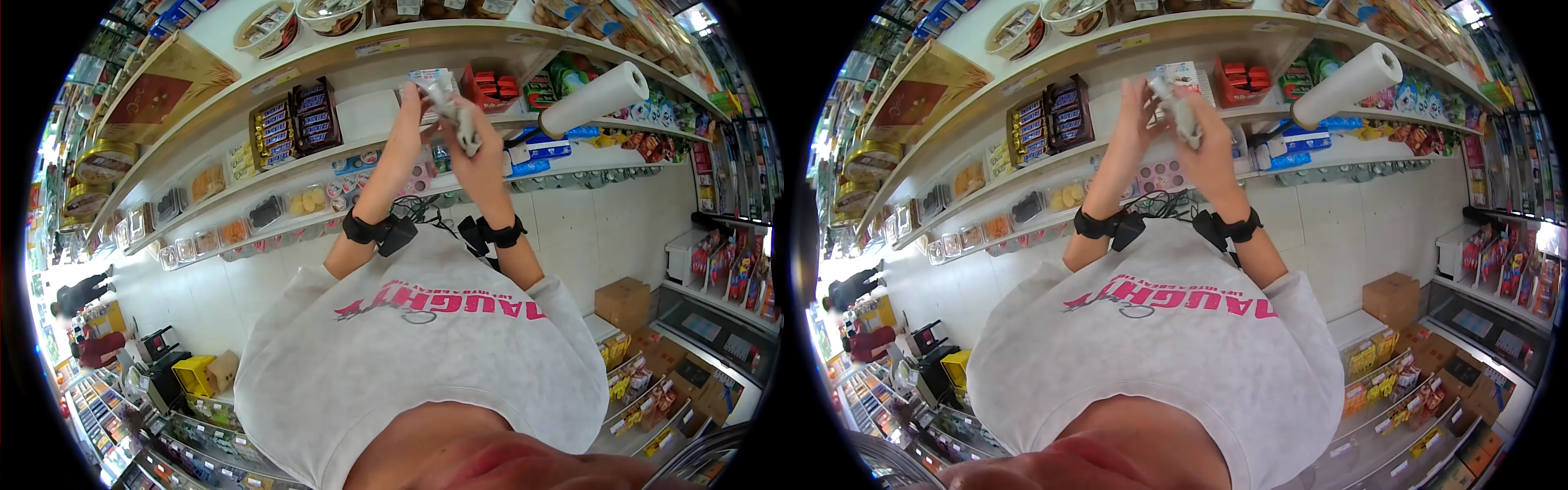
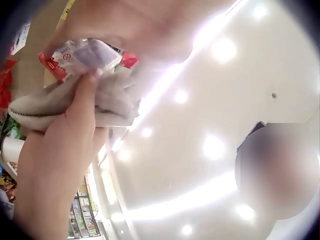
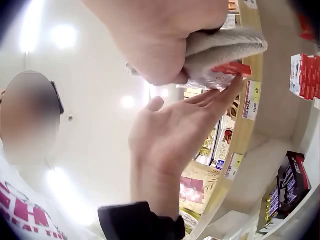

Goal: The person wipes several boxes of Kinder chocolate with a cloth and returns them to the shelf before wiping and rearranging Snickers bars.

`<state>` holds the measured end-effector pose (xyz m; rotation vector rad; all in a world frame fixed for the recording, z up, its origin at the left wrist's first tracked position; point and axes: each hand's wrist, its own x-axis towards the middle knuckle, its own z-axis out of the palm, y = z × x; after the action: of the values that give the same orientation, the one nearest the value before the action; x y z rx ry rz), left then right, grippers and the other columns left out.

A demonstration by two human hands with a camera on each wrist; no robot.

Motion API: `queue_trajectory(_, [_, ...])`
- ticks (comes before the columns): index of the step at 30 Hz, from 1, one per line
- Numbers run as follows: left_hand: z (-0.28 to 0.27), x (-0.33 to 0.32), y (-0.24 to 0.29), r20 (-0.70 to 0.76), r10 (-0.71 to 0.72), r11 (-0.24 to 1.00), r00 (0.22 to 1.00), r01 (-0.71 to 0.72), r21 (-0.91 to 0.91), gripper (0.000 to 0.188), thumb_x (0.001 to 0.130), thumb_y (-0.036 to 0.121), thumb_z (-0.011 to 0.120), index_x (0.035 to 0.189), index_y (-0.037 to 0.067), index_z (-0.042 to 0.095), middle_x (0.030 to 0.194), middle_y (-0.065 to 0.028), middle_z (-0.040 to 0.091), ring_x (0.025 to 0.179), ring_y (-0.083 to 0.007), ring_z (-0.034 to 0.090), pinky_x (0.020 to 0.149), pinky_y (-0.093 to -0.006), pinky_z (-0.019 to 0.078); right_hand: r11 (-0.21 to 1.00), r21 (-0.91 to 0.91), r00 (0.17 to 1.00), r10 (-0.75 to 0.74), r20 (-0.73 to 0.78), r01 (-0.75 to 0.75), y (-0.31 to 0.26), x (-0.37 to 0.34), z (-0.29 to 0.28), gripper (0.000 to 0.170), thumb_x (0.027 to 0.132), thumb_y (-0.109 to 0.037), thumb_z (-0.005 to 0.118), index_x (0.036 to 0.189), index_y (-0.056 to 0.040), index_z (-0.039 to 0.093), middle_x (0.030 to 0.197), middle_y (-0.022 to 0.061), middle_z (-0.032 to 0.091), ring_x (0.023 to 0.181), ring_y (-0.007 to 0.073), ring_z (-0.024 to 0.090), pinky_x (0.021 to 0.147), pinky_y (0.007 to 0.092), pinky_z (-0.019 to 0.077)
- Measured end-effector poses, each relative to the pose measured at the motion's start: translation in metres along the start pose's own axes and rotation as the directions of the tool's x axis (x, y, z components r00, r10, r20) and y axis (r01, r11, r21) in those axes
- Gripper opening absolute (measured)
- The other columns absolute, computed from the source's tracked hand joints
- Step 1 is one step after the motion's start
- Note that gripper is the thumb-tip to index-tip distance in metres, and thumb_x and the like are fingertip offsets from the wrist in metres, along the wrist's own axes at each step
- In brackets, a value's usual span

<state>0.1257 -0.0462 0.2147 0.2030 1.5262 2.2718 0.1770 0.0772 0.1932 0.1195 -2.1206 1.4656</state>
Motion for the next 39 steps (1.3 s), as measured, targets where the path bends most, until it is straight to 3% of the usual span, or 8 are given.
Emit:
queue_trajectory(2, [-0.002,-0.001,0.008,0.066,-0.139,0.989,0.988,0.142,-0.044,0.082,0.103,0.068,0.028,0.142,0.000,0.048,0.132,-0.0106,0.060,0.124,-0.0198,0.054,0.106,-0.0369,0.0398,0.995,-0.045,0.982,-0.081,0.170,0.090,-0.017,0.002,0.001,0.051,0.089,0.001,0.066,0.139,-0.0011,0.055,0.149,0.0189,0.050,0.138,0.0392,0.047,0.112,0.0411,0.0396])
queue_trajectory(8, [-0.004,0.010,-0.003,0.127,-0.126,0.991,0.984,0.130,-0.024,0.086,0.102,0.072,0.020,0.141,0.002,0.050,0.131,-0.0089,0.062,0.122,-0.0204,0.055,0.106,-0.0401,0.0393,0.985,-0.129,0.985,-0.098,0.145,0.117,-0.001,0.010,0.000,0.042,0.101,-0.017,0.056,0.139,0.0013,0.054,0.148,0.0228,0.049,0.140,0.0388,0.044,0.115,0.0402,0.0350])
queue_trajectory(12, [0.001,0.008,0.002,0.185,-0.162,0.986,0.969,0.164,0.005,0.090,0.101,0.073,0.017,0.144,0.000,0.047,0.135,-0.0112,0.059,0.124,-0.0225,0.055,0.107,-0.0435,0.0399,0.994,0.038,0.988,0.101,0.118,-0.107,0.019,0.011,-0.008,0.041,0.106,-0.025,0.050,0.134,0.0034,0.057,0.137,0.0201,0.057,0.127,0.0301,0.054,0.107,0.0346,0.0403])
queue_trajectory(17, [0.010,0.004,0.001,0.205,-0.159,0.987,0.966,0.150,0.057,0.092,0.101,0.073,0.018,0.146,-0.003,0.042,0.140,-0.0138,0.055,0.125,-0.0254,0.055,0.107,-0.0450,0.0419,0.822,0.295,0.873,0.466,0.144,-0.487,0.020,0.008,-0.020,0.041,0.107,-0.031,0.052,0.133,0.0011,0.059,0.123,0.0072,0.064,0.109,0.0134,0.057,0.094,0.0276,0.0452])
queue_trajectory(26, [0.012,0.009,-0.009,0.273,-0.163,0.986,0.948,0.147,0.080,0.092,0.100,0.074,0.014,0.157,0.003,0.030,0.150,-0.0162,0.046,0.136,-0.0274,0.047,0.109,-0.0470,0.0415,0.816,0.374,0.893,0.443,0.087,-0.441,0.022,0.004,-0.025,0.045,0.107,-0.033,0.053,0.136,0.0000,0.058,0.126,0.0050,0.064,0.113,0.0119,0.056,0.098,0.0259,0.0437])
queue_trajectory(29, [0.015,0.008,-0.011,0.218,-0.171,0.985,0.961,0.166,0.042,0.089,0.100,0.074,0.021,0.146,0.002,0.045,0.143,-0.0128,0.053,0.132,-0.0249,0.051,0.101,-0.0389,0.0461,0.818,0.366,0.890,0.449,0.074,-0.443,0.017,0.003,-0.027,0.045,0.107,-0.033,0.054,0.137,-0.0003,0.058,0.126,0.0051,0.063,0.115,0.0120,0.056,0.099,0.0258,0.0426])
queue_trajectory(35, [0.016,0.007,-0.010,0.201,-0.181,0.983,0.963,0.173,0.054,0.087,0.100,0.074,0.023,0.147,0.004,0.046,0.144,-0.0116,0.053,0.132,-0.0249,0.051,0.100,-0.0388,0.0469,0.803,0.367,0.876,0.475,0.082,-0.469,0.023,0.001,-0.026,0.047,0.106,-0.035,0.054,0.138,-0.0009,0.057,0.127,0.0044,0.063,0.114,0.0120,0.056,0.099,0.0255,0.0425])
queue_trajectory(39, [0.011,0.004,-0.008,0.179,-0.163,0.973,0.970,0.128,0.192,0.068,0.105,0.056,0.041,0.148,0.003,0.043,0.131,-0.0118,0.057,0.116,-0.0186,0.057,0.096,-0.0371,0.0482,0.838,0.318,0.895,0.435,0.099,-0.443,0.033,0.000,-0.021,0.041,0.105,-0.028,0.056,0.134,0.0017,0.057,0.122,0.0074,0.064,0.108,0.0124,0.058,0.094,0.0274,0.0458])
